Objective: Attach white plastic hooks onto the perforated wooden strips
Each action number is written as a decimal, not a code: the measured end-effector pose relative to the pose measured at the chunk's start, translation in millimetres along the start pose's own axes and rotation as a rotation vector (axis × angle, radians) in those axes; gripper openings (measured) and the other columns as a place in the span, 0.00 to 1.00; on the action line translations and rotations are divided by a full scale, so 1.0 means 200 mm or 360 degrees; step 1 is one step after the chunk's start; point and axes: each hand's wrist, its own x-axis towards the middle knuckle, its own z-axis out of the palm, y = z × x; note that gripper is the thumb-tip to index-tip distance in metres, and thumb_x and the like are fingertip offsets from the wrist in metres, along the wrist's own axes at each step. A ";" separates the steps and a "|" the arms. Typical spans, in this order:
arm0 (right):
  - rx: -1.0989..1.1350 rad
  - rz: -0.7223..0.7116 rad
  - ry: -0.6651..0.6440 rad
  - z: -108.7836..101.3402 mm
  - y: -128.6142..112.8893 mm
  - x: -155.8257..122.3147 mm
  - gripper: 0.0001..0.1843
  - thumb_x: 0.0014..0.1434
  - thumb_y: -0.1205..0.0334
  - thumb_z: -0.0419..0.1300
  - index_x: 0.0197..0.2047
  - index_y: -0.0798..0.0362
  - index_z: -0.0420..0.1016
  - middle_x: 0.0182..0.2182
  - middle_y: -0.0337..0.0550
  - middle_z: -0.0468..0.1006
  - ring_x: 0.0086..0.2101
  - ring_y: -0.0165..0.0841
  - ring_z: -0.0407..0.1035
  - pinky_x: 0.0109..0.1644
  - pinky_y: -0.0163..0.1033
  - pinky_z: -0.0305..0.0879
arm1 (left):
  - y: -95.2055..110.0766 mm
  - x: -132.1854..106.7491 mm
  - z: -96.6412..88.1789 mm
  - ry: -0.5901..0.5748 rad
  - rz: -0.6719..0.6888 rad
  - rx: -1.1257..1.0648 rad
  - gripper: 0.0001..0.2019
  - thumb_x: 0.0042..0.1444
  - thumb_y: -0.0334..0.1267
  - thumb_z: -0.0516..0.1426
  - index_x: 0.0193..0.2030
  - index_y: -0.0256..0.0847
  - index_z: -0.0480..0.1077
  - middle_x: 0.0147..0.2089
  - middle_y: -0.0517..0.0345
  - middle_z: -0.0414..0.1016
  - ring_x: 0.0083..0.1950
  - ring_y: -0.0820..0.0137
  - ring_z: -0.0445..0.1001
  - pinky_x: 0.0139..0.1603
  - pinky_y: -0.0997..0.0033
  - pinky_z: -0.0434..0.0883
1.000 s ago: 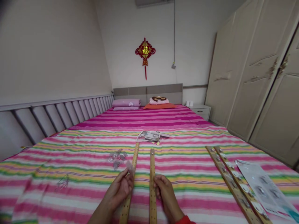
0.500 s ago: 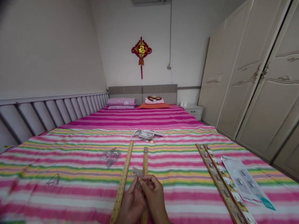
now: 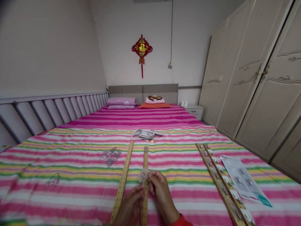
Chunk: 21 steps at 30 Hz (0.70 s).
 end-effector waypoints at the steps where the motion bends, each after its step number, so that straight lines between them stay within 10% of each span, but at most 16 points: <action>1: -0.0059 0.0021 -0.0031 -0.01 0.00 0.02 0.18 0.44 0.47 0.66 0.22 0.54 0.69 0.06 0.28 0.60 0.10 0.20 0.47 0.16 0.30 0.39 | 0.03 0.01 -0.02 0.0038 0.0157 0.0194 0.10 0.39 0.35 0.67 0.31 0.39 0.76 0.27 0.61 0.75 0.27 0.76 0.69 0.28 0.78 0.63; 6: -0.0180 0.0086 -0.0111 -0.05 0.03 0.09 0.18 0.43 0.47 0.64 0.19 0.53 0.68 0.06 0.30 0.62 0.08 0.21 0.49 0.14 0.30 0.40 | 0.22 0.07 -0.02 0.0009 0.0616 0.0835 0.14 0.40 0.47 0.64 0.28 0.37 0.75 0.26 0.58 0.74 0.30 0.71 0.68 0.32 0.74 0.63; 21: -0.0148 0.0057 0.0202 -0.06 0.10 0.45 0.11 0.37 0.58 0.67 0.20 0.54 0.70 0.10 0.33 0.69 0.12 0.24 0.60 0.15 0.29 0.54 | 0.27 0.56 0.06 0.0101 0.0397 0.1138 0.06 0.35 0.35 0.60 0.18 0.39 0.66 0.14 0.65 0.66 0.21 0.73 0.66 0.25 0.75 0.61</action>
